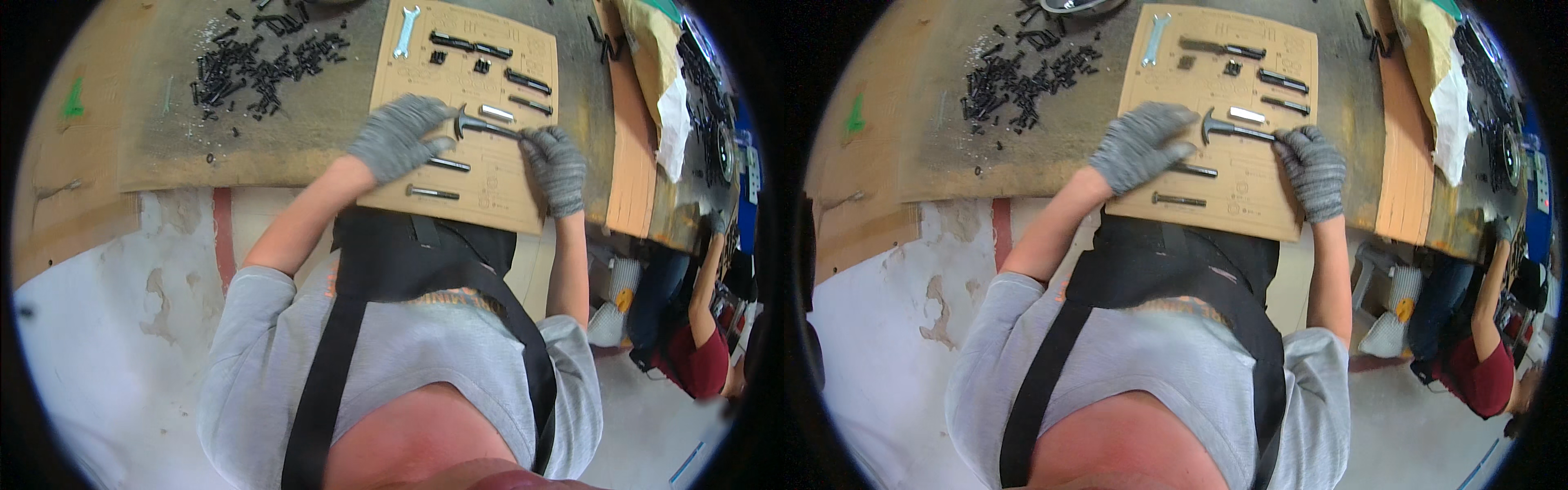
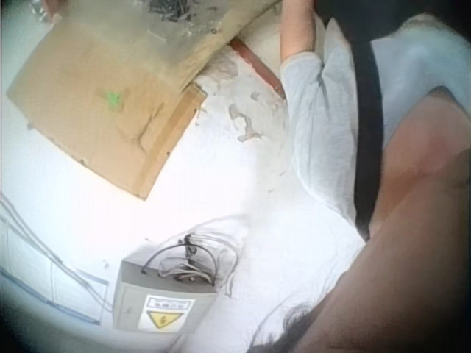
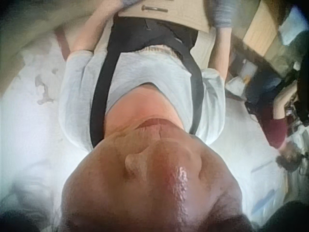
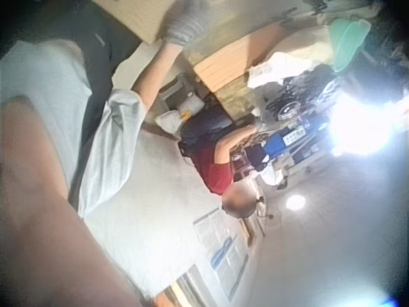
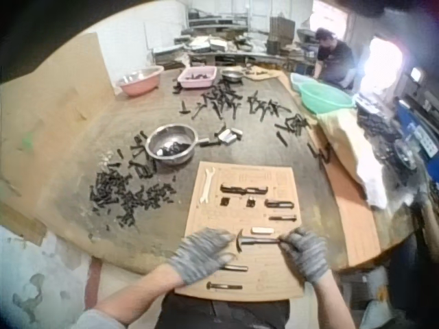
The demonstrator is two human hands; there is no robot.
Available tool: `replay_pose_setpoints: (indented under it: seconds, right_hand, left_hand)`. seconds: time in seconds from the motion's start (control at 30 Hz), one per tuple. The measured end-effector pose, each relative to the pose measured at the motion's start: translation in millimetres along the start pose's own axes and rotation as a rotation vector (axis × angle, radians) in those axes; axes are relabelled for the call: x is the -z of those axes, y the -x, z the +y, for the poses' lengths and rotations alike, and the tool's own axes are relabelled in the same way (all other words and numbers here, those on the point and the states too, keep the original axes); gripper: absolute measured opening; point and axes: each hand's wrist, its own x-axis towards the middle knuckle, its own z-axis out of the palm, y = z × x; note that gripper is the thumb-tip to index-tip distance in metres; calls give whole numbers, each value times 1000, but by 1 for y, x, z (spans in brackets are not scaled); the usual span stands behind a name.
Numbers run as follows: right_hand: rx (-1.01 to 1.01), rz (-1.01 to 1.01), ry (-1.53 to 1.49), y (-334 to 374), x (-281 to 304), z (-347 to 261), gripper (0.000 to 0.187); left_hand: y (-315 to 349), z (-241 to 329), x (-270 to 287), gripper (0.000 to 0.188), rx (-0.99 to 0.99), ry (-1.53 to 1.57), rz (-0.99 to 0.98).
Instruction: The person assembles small black mechanical parts on a cardboard template, using a wrench to tighten components. They repeatedly pick up parts, align them, and secure them with the wrench, then place the assembled units on the template.
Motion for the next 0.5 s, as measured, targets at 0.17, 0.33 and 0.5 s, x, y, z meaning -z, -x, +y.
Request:
replay_pose_setpoints:
  seconds: [0.17,0.33,0.5]
  right_hand:
    - [-28,84,-239,8,-1,6,22]
    - [-390,444,-387,8,-12,53,20]
    - [-421,468,-370,11,-28,78,18]
  left_hand:
    - [-32,-19,31,43,240,55,-31]
    - [-105,-131,110,41,507,-61,224]
    - [-185,-211,120,55,504,-435,-221]
